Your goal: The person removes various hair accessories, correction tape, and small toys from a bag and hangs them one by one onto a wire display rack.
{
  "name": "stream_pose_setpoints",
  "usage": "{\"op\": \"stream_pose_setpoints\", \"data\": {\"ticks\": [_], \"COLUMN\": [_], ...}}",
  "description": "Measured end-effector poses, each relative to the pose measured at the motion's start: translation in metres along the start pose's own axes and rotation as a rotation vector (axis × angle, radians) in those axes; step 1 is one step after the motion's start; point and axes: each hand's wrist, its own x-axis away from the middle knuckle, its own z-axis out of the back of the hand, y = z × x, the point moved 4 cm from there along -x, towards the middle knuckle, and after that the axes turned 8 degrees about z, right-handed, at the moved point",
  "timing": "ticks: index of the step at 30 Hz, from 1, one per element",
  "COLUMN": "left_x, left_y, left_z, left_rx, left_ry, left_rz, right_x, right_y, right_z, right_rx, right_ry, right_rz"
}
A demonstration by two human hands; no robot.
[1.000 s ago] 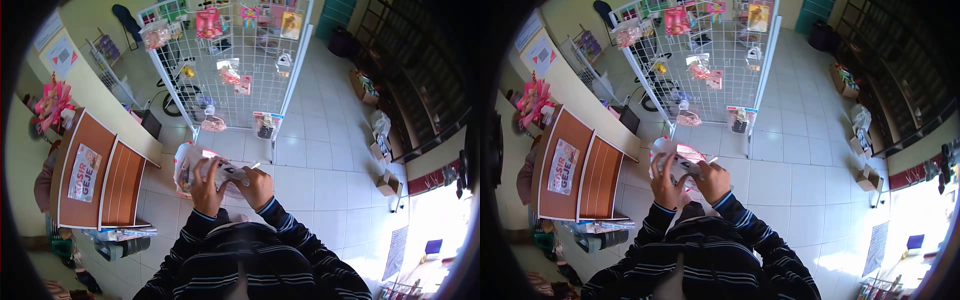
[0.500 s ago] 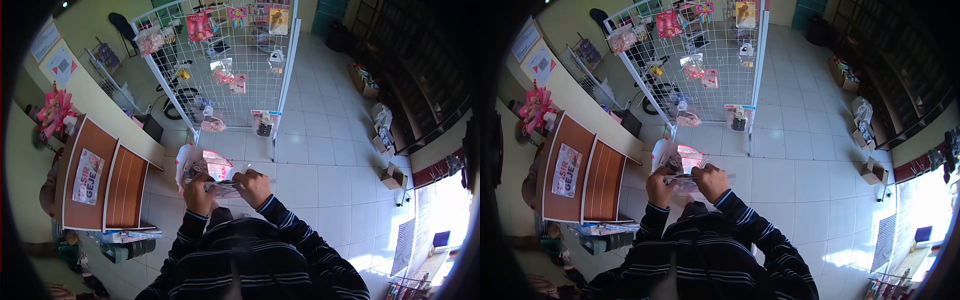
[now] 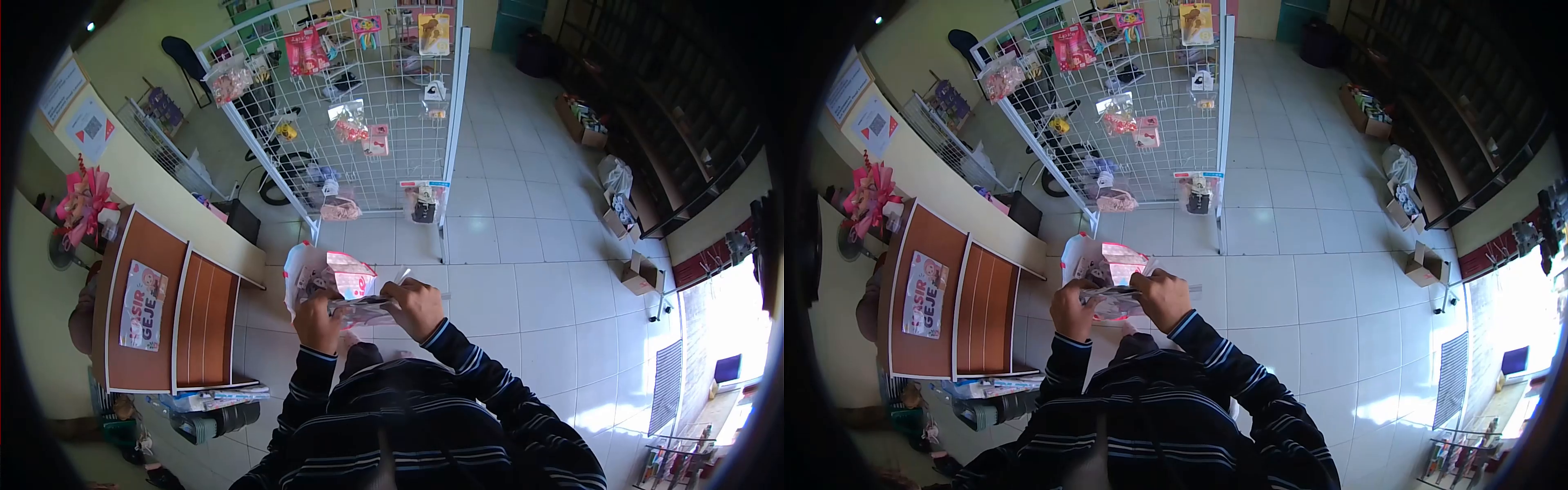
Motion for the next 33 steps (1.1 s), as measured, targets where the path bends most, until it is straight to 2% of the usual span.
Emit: {"op": "stream_pose_setpoints", "data": {"ticks": [4,13,20,26,28,30,33], "left_x": [0.003,0.006,0.008,0.009,0.008,0.005,0.004], "left_y": [-0.002,-0.003,-0.006,-0.005,-0.011,-0.017,-0.032], "left_z": [0.007,0.014,0.011,0.015,0.017,0.023,0.029], "left_rx": [-0.096,-0.062,-0.081,-0.062,-0.09,-0.047,-0.056], "left_ry": [0.047,0.05,0.054,0.028,0.055,0.033,0.079], "left_rz": [-0.033,-0.009,-0.028,-0.02,0.023,0.01,0.044], "right_x": [-0.004,-0.005,-0.002,-0.005,-0.006,-0.011,-0.021], "right_y": [0.004,0.007,0.006,0.001,0.004,0.008,0.004], "right_z": [-0.002,0.001,0.008,0.013,0.006,0.001,-0.013], "right_rx": [-0.077,-0.154,-0.185,-0.327,-0.345,-0.57,-0.577], "right_ry": [-0.079,-0.196,-0.201,-0.223,-0.232,-0.214,-0.237], "right_rz": [-0.046,-0.073,-0.105,-0.149,-0.093,-0.173,-0.17]}}
